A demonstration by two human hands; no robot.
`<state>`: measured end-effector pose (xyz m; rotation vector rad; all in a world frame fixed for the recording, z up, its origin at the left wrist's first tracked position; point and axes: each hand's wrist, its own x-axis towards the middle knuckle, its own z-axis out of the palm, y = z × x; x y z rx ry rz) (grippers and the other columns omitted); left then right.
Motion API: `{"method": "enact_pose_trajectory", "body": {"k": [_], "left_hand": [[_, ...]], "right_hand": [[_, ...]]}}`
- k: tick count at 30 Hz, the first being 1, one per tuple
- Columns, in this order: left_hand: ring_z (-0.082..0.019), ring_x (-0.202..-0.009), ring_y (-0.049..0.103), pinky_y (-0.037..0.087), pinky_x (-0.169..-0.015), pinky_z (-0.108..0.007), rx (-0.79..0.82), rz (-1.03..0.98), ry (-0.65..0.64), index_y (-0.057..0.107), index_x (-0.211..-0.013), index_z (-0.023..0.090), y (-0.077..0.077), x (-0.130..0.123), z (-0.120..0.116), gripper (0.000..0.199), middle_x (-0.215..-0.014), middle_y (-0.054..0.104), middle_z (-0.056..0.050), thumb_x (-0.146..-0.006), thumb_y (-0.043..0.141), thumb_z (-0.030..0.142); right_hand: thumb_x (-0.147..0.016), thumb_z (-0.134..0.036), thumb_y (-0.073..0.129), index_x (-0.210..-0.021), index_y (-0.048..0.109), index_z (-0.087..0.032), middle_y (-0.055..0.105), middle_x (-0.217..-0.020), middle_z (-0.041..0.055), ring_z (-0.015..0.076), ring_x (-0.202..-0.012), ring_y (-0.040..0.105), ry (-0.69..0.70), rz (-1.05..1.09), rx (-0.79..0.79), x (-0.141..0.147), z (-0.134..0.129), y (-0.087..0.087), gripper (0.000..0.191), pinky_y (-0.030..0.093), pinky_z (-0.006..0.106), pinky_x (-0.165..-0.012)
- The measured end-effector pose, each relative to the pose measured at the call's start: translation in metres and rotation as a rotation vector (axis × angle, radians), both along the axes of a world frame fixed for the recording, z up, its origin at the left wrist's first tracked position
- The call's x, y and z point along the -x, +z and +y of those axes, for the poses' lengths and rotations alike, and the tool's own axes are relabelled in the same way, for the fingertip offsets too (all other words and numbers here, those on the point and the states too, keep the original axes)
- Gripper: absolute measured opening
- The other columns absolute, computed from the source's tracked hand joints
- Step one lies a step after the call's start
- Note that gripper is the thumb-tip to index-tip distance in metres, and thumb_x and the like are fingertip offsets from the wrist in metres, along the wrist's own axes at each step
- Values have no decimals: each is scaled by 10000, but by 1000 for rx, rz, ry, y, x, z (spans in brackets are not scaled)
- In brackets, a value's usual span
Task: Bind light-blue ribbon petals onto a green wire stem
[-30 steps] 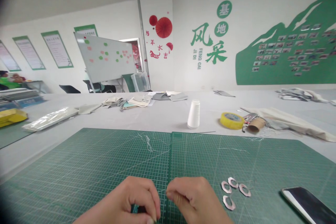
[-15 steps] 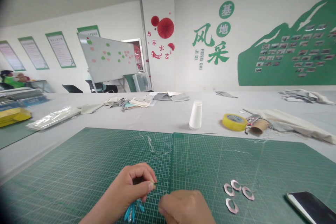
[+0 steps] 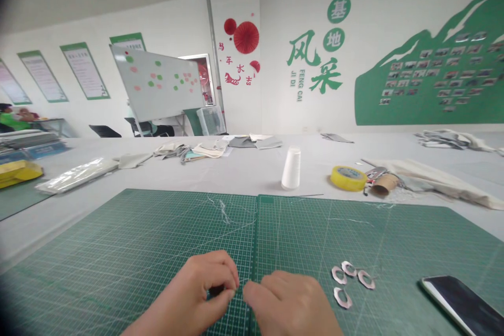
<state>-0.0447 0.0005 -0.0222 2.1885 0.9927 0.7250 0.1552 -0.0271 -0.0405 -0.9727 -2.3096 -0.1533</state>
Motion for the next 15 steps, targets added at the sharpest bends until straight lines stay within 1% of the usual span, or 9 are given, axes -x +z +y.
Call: {"method": "enact_pose_trajectory", "body": {"k": [4,6,8,10,12,15], "left_hand": [[-112,-702,598,433,-653,-194,16,48,-174,629,-619,139,4,3,0,228,-797,662,-9,-661,534,-64],[-114,-734,607,442,-686,-187,55,60,-237,649,-634,142,8,5,0,243,-798,673,-6,-674,543,-73],[-110,-756,614,442,-707,-175,119,33,-274,672,-663,140,13,6,-1,257,-790,686,-2,-663,566,-94],[-108,-763,621,444,-715,-171,173,-26,-277,687,-677,137,17,7,-2,250,-804,701,-7,-661,594,-94],[-114,-769,625,449,-728,-188,204,-107,-255,691,-675,138,20,8,-2,211,-812,706,-14,-675,622,-62],[-120,-755,609,449,-723,-217,233,-217,-148,671,-659,147,20,7,0,163,-799,683,-10,-699,626,-4]], "right_hand": [[-935,-137,402,-696,612,-194,577,-576,-14,125,-524,535,18,105,219,-5,4,2,324,330,253,-498],[-944,-172,432,-714,626,-194,614,-609,-19,119,-560,564,52,161,360,-6,7,3,301,370,234,-537],[-936,-182,469,-714,632,-192,642,-642,-22,117,-595,582,54,207,509,-7,10,4,275,395,218,-568],[-918,-172,497,-698,635,-188,649,-647,-23,117,-608,583,39,257,613,-6,14,5,261,403,206,-573],[-898,-158,508,-694,644,-183,645,-644,-22,118,-612,579,35,296,663,-4,17,3,246,406,201,-576],[-868,-147,510,-682,636,-179,587,-600,-36,112,-573,531,35,303,679,-1,19,-2,226,381,197,-551]]}}
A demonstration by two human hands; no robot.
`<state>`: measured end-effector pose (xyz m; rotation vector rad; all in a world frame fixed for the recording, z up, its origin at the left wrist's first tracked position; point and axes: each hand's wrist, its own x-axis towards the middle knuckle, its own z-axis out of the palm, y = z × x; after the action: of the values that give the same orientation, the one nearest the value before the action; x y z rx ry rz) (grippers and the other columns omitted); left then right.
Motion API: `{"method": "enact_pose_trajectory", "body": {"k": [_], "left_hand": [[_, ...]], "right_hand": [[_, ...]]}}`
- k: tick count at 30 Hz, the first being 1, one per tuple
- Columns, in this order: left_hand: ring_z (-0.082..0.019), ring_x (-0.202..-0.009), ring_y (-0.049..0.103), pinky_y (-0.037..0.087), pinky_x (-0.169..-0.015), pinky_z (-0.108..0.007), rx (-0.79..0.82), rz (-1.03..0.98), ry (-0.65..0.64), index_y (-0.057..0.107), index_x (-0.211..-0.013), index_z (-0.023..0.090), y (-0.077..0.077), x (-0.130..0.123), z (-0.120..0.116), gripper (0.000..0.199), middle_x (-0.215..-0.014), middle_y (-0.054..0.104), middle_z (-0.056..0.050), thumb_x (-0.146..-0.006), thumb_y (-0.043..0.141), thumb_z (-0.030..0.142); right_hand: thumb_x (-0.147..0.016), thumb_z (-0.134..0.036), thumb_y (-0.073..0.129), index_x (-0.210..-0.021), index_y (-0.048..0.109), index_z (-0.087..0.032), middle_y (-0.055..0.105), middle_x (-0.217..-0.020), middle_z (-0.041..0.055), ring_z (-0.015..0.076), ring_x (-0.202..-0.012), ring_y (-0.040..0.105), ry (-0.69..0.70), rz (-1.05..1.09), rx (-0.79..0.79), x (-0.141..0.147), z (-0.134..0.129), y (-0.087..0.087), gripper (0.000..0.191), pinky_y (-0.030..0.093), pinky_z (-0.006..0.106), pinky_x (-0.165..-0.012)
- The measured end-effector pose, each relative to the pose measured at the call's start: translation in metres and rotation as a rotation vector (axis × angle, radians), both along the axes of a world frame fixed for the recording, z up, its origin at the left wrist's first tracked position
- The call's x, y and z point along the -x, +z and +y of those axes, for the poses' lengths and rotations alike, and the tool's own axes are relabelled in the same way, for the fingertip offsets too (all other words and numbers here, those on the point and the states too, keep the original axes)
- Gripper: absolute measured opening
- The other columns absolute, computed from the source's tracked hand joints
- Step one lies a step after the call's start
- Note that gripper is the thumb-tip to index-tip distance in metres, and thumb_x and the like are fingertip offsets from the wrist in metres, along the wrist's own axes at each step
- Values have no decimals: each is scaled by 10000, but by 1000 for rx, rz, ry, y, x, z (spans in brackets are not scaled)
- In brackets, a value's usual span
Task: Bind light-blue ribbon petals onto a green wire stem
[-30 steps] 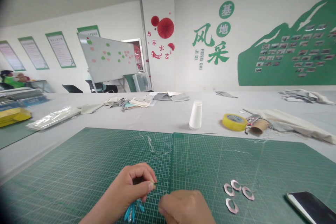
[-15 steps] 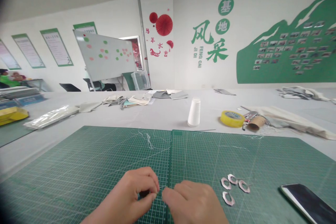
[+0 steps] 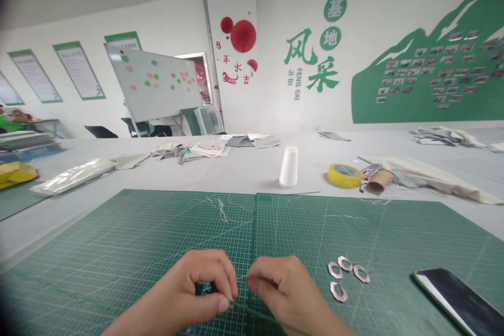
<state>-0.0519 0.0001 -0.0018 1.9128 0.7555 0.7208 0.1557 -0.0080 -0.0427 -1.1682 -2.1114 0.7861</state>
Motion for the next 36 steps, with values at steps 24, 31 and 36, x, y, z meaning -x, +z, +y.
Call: {"method": "enact_pose_trajectory", "body": {"k": [24,31,36], "left_hand": [[-119,-778,626,440,-759,-228,-1,214,-100,618,-664,170,15,50,8,223,-817,707,17,-682,569,-47],[-64,-545,428,355,-521,-194,298,-197,111,587,-649,154,3,63,22,202,-816,616,-4,-774,684,279],[-132,-659,488,410,-715,-238,415,-300,302,568,-591,182,10,48,17,202,-549,502,26,-718,703,261]], "right_hand": [[-760,-465,675,-637,701,-180,383,-512,-63,91,-493,274,-44,93,366,-98,3,-23,311,194,227,-462],[-677,-640,681,-590,721,-257,465,-491,-15,130,-471,342,-183,130,406,-156,-7,-45,395,244,270,-477],[-667,-668,656,-641,753,-347,510,-430,35,199,-402,485,-315,-46,225,-198,-19,-59,337,310,333,-440]]}}
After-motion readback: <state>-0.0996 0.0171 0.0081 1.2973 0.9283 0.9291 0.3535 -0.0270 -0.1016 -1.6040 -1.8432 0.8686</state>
